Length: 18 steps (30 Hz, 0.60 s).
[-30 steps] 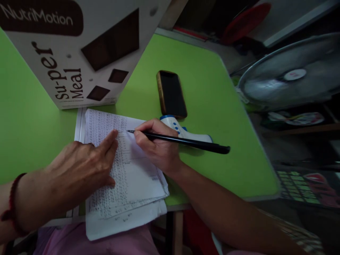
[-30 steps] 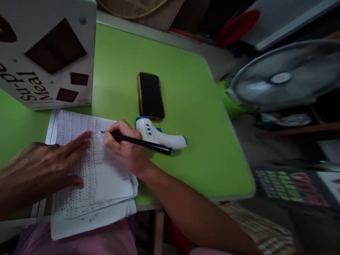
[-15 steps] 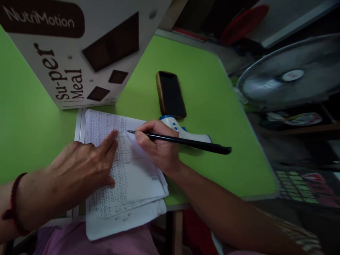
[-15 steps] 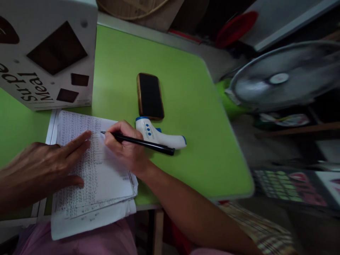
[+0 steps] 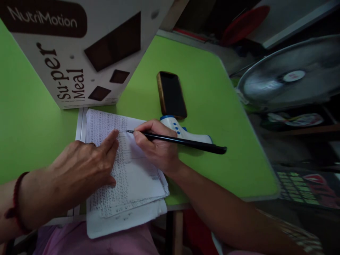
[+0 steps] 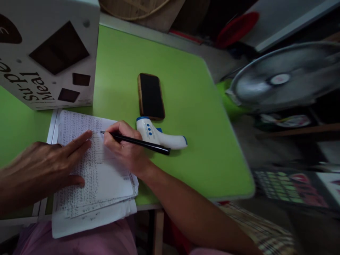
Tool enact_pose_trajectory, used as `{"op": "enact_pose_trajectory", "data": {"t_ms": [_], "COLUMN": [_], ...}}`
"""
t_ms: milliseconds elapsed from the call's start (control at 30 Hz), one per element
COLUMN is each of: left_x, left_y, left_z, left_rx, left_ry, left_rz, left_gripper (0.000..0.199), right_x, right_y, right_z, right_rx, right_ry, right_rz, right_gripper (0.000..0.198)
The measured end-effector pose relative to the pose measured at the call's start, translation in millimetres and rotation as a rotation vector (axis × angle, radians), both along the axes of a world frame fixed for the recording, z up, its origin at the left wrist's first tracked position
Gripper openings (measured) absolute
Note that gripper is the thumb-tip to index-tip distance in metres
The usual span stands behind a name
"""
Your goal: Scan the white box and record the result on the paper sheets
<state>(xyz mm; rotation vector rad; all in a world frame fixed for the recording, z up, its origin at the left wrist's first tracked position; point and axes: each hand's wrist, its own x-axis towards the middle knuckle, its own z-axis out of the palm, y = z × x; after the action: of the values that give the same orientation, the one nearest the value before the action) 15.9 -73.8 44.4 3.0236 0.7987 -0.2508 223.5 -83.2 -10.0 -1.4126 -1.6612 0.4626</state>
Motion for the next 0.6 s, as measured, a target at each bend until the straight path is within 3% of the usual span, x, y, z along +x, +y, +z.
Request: {"op": "enact_pose_trajectory", "data": {"t_ms": [233, 600], "left_x": [-1.3, 0.6], "left_y": [-1.9, 0.1], "left_z": [-3.4, -1.4], "left_rx": [0.044, -0.034], "left_ry": [-0.017, 0.034], "left_rz": [0.004, 0.008], "left_gripper": [0.063, 0.061], "right_x": [-0.5, 0.5], "right_y": [0.6, 0.2], "right_z": [-0.2, -1.2], "right_rx": [-0.008, -0.013], "right_ry": [-0.007, 0.009], "right_rz": [-0.012, -0.006], "right_gripper": [0.010, 0.009]}}
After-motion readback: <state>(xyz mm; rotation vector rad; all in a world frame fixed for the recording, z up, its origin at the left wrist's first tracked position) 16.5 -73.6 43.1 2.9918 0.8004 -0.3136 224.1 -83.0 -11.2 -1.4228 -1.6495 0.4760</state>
